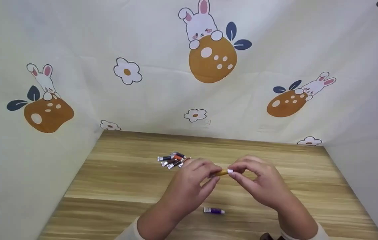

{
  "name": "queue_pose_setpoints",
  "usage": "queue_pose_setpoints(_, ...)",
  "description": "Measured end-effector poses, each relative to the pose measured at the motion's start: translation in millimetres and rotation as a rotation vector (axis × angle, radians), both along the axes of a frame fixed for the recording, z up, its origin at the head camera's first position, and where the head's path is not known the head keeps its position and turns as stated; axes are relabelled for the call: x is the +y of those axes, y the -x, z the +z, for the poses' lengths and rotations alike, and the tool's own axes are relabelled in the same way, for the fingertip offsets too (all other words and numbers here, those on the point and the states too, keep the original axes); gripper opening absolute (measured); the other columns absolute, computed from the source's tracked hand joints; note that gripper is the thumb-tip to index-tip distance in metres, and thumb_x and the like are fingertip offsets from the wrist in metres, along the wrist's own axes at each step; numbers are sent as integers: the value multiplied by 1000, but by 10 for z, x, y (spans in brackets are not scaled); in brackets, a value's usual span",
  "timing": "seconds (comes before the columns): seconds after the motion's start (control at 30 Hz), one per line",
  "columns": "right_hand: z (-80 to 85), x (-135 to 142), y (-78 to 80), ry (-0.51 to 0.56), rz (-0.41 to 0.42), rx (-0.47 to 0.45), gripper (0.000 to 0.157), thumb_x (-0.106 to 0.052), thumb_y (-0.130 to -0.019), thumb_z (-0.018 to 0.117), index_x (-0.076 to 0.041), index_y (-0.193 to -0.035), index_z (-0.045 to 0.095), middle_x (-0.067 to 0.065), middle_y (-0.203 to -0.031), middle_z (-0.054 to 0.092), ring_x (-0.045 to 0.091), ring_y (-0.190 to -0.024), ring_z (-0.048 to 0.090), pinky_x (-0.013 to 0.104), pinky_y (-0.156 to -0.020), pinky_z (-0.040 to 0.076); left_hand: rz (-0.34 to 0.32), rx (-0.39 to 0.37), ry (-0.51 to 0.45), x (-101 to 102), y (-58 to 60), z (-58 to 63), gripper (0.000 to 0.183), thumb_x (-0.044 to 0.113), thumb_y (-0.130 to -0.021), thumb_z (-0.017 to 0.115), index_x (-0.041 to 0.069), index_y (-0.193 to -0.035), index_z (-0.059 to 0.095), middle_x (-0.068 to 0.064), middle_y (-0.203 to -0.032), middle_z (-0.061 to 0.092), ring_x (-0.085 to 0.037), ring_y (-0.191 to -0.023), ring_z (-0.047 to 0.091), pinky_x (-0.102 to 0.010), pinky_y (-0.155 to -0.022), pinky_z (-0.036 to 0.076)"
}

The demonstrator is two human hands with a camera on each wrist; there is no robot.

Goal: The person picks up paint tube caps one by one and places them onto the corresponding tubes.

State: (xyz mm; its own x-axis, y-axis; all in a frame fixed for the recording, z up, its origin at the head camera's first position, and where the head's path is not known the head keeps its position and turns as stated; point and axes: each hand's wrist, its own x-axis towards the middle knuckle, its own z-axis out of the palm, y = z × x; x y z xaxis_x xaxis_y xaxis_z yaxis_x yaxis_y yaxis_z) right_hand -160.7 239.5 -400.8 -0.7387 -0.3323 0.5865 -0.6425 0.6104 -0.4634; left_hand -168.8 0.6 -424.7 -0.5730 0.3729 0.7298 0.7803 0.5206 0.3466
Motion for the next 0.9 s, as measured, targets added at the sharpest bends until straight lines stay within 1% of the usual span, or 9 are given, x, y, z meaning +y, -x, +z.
queue_pose_setpoints(0.1,1,18,10,2,12,-16,19,-16,-92,85,-31,-102,81,-21,-101,74,0,-89,69,24,-79,59,4,5,3,1,18,-18,20,22,-92,86,22,-111,80,10,-107,78,-8,-97,69,-27,-89,55)
queue_pose_setpoints(0.17,12,45,13,9,15,-22,18,-16,-92,85,-31,-102,81,-20,-102,75,0,-89,69,25,-80,59,5,-14,16,1,33,-34,19,23,-92,86,23,-111,80,11,-108,77,-8,-98,69,-27,-89,56)
queue_pose_setpoints(0.27,48,110,12,31,-17,-12,20,-14,-91,86,-30,-102,82,-19,-103,76,1,-90,69,21,-80,58,7,-70,63,-1,71,-70,19,25,-94,84,24,-112,79,12,-108,77,-8,-99,68,-28,-90,57)
queue_pose_setpoints(0.33,78,163,12,57,-52,6,21,-11,-90,87,-28,-102,82,-17,-102,78,1,-91,70,18,-80,56,3,-122,100,1,103,-98,19,26,-94,83,25,-113,78,13,-108,77,-8,-99,68,-28,-92,57)
queue_pose_setpoints(0.47,123,260,50,117,-124,19,22,-7,-90,86,-25,-102,84,-13,-99,78,2,-89,69,12,-78,52,-29,-220,172,16,161,-163,19,28,-95,82,23,-113,79,12,-107,78,-6,-99,69,-30,-95,56)
queue_pose_setpoints(0.57,125,325,106,135,-169,12,20,-7,-91,85,-25,-102,84,-11,-98,78,1,-86,67,11,-76,51,-64,-286,232,36,186,-217,18,29,-97,80,22,-113,80,11,-108,79,-6,-100,70,-30,-96,56)
queue_pose_setpoints(0.67,101,381,180,130,-204,-7,17,-10,-92,84,-24,-102,84,-10,-96,78,1,-84,66,11,-75,50,-91,-338,286,61,211,-278,17,29,-98,79,21,-113,81,10,-109,79,-6,-101,69,-29,-95,57)
queue_pose_setpoints(0.83,48,479,335,145,-260,-52,11,-15,-95,83,-23,-103,84,-11,-94,76,0,-84,64,10,-78,49,-116,-390,348,87,270,-388,14,23,-96,81,21,-110,81,9,-103,78,-5,-96,68,-25,-92,56)
queue_pose_setpoints(0.9,34,530,402,170,-277,-65,10,-16,-95,83,-21,-103,84,-9,-95,76,0,-84,63,10,-78,49,-129,-389,394,88,290,-425,13,21,-94,82,21,-107,82,10,-100,79,-5,-95,68,-24,-92,56)
